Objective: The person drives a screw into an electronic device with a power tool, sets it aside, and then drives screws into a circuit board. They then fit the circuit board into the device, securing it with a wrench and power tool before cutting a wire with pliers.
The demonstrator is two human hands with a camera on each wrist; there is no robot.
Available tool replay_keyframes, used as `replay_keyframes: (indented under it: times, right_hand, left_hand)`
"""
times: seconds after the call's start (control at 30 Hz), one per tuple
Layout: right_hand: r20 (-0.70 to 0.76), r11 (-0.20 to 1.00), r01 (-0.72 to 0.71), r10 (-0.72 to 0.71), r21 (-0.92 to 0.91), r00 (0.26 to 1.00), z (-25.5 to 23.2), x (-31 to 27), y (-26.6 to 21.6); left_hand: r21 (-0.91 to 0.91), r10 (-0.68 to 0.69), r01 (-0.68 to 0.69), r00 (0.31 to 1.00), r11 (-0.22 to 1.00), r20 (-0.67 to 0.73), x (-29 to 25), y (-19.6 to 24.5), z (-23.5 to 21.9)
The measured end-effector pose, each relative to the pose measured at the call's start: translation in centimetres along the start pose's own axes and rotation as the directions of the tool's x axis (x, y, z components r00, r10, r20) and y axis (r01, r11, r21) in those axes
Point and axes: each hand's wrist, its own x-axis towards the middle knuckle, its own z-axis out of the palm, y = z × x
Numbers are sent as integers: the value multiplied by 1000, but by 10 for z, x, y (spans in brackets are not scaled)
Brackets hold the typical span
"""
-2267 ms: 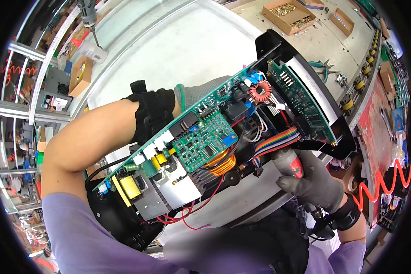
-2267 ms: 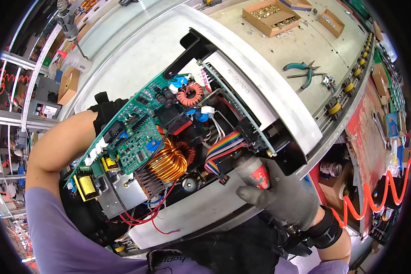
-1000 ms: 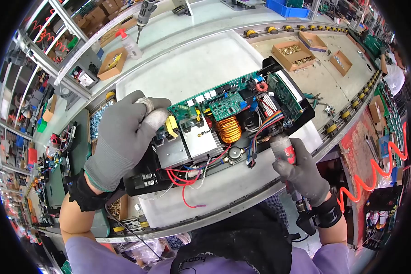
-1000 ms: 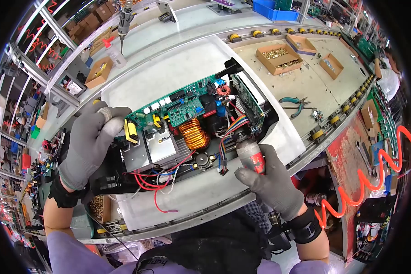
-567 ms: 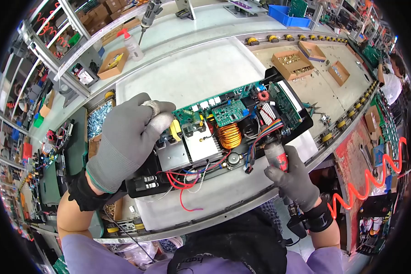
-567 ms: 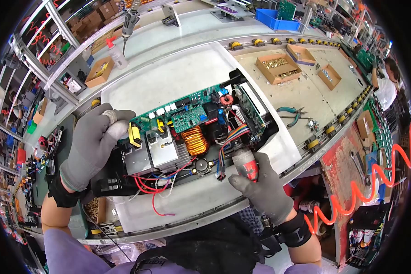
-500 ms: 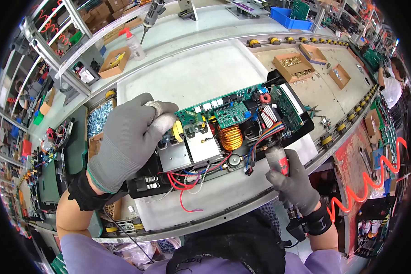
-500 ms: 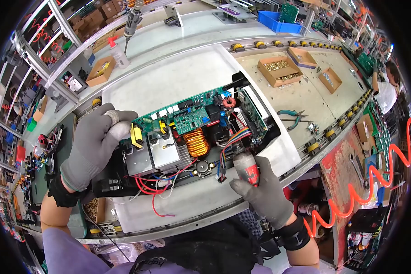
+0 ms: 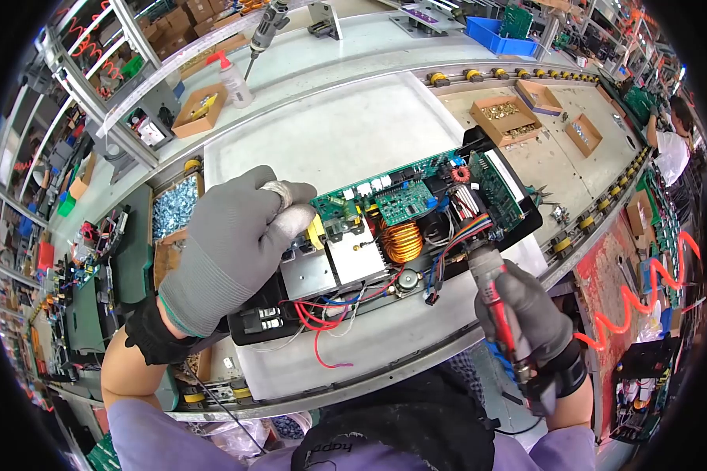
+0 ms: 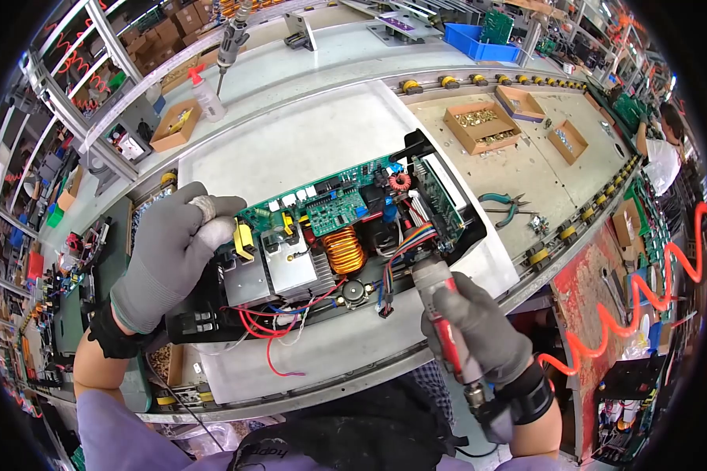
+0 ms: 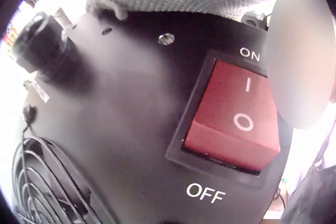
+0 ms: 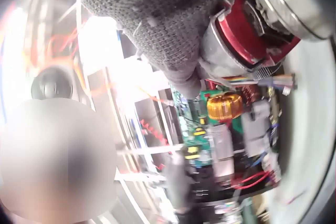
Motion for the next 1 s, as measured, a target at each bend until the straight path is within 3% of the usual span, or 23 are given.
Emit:
replay_keyframes:
  times: [0.27, 0.3, 0.37, 0.47, 0.53, 0.57, 0.6, 0.67, 0.7, 0.73, 0.8, 0.83, 0.87, 0.9, 0.93, 0.97, 1.0]
  right_hand:
    - [-20, 985, 43, -47, -167, 999, -4, 0, -3]
    - [-19, 985, 42, -46, -165, 999, -9, -1, 2]
    - [-46, 926, 127, -153, -356, 987, -23, -6, 19]
    - [19, 928, 164, -167, -333, 986, -46, -37, 45]
    - [-84, 969, 39, -61, -244, 995, -61, -65, 58]
    - [-162, 940, 67, -127, -335, 979, -81, -73, 73]
    - [-238, 962, 62, -128, -267, 963, -90, -84, 75]
    - [-434, 965, 158, -237, -211, 869, -111, -92, 83]
    - [-513, 939, 156, -302, -308, 804, -137, -90, 91]
    - [-577, 905, 137, -366, -402, 730, -170, -90, 98]
    - [-653, 830, -8, -432, -558, 622, -235, -91, 100]
    - [-691, 776, -146, -439, -614, 575, -260, -94, 99]
    - [-707, 699, -272, -458, -661, 539, -289, -98, 99]
    - [-579, 470, -341, -621, -814, 527, -339, -100, 114]
    - [-460, 316, -343, -712, -885, 530, -370, -103, 113]
    - [-451, 38, -598, -696, -800, 558, -400, -111, 111]
    - [-413, 27, -548, -688, -836, 597, -402, -100, 105]
  left_hand:
    - [-6, 43, -43, 999, 999, -16, 0, 0, 3]
    - [5, 36, -36, 999, 999, -8, 0, 1, 3]
    - [15, 28, -28, 1000, 999, -2, 1, 1, 4]
    - [16, 2, -2, 1000, 1000, -20, 0, 2, 7]
    - [-15, 2, -3, 1000, 1000, -31, 1, 3, 7]
    - [-7, 5, -5, 999, 1000, -54, 2, 3, 8]
    - [-2, -10, 10, 998, 1000, -64, 3, 5, 9]
    - [10, -8, 9, 998, 1000, -64, 6, 6, 10]
    - [-26, -22, 20, 997, 999, -78, 8, 4, 11]
    - [-19, -32, 30, 996, 999, -78, 9, 2, 11]
    - [-362, -168, 99, 972, 927, -166, 9, -5, 6]
    - [-628, -373, 305, 927, 715, 25, 6, -5, -12]
    - [-656, -269, 158, 960, 738, -71, -4, -15, -20]
    - [-699, -293, 144, 951, 701, -97, -16, -21, -29]
    - [-736, -320, 132, 940, 664, -121, -31, -28, -40]
    - [-755, -359, 156, 927, 636, -110, -49, -39, -49]
    - [-729, -401, 192, 908, 657, -122, -70, -45, -57]
